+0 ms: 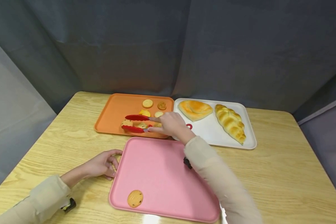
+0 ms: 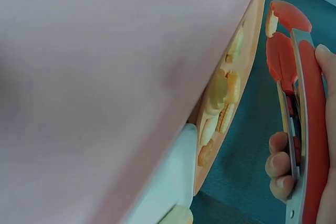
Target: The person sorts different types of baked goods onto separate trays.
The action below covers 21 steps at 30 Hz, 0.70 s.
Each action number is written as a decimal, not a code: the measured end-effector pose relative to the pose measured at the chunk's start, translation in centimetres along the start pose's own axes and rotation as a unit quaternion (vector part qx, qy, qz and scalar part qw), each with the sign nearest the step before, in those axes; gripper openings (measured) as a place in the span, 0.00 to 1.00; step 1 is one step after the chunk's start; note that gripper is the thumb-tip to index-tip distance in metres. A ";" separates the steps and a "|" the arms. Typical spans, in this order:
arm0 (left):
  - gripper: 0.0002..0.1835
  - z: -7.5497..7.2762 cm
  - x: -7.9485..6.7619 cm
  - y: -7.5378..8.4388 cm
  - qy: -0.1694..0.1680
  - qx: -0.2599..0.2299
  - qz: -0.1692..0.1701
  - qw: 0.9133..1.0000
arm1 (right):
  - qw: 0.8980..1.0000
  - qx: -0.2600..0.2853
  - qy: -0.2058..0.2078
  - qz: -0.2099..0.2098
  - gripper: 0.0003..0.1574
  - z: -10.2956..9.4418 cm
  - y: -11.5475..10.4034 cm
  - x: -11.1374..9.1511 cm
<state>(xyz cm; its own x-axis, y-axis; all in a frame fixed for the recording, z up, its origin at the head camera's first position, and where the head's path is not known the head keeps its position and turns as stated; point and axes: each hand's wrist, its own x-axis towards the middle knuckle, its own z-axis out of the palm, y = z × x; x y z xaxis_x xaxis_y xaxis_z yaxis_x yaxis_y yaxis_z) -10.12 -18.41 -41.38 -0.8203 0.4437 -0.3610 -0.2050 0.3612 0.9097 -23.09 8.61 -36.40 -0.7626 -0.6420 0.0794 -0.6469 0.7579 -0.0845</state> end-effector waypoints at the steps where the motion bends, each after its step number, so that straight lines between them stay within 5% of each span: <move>1: 0.39 0.0 0.0 0.0 0.000 0.001 0.000 1.000 | 1.000 -0.001 -0.003 -0.001 0.34 0.1 0.0 0.2; 21: 0.39 0.0 0.0 0.0 0.000 -0.003 -0.004 1.000 | 0.998 -0.004 -0.061 0.026 0.37 1.3 -0.6 1.7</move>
<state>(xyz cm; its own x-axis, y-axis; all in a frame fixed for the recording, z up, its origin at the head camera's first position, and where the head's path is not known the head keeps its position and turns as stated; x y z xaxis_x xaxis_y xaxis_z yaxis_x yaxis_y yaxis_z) -10.11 -18.37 -41.38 -0.8188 0.4410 -0.3676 -0.2139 0.3599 0.9082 -24.03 6.88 -37.51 -0.7905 -0.6108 -0.0458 -0.6068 0.7911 -0.0774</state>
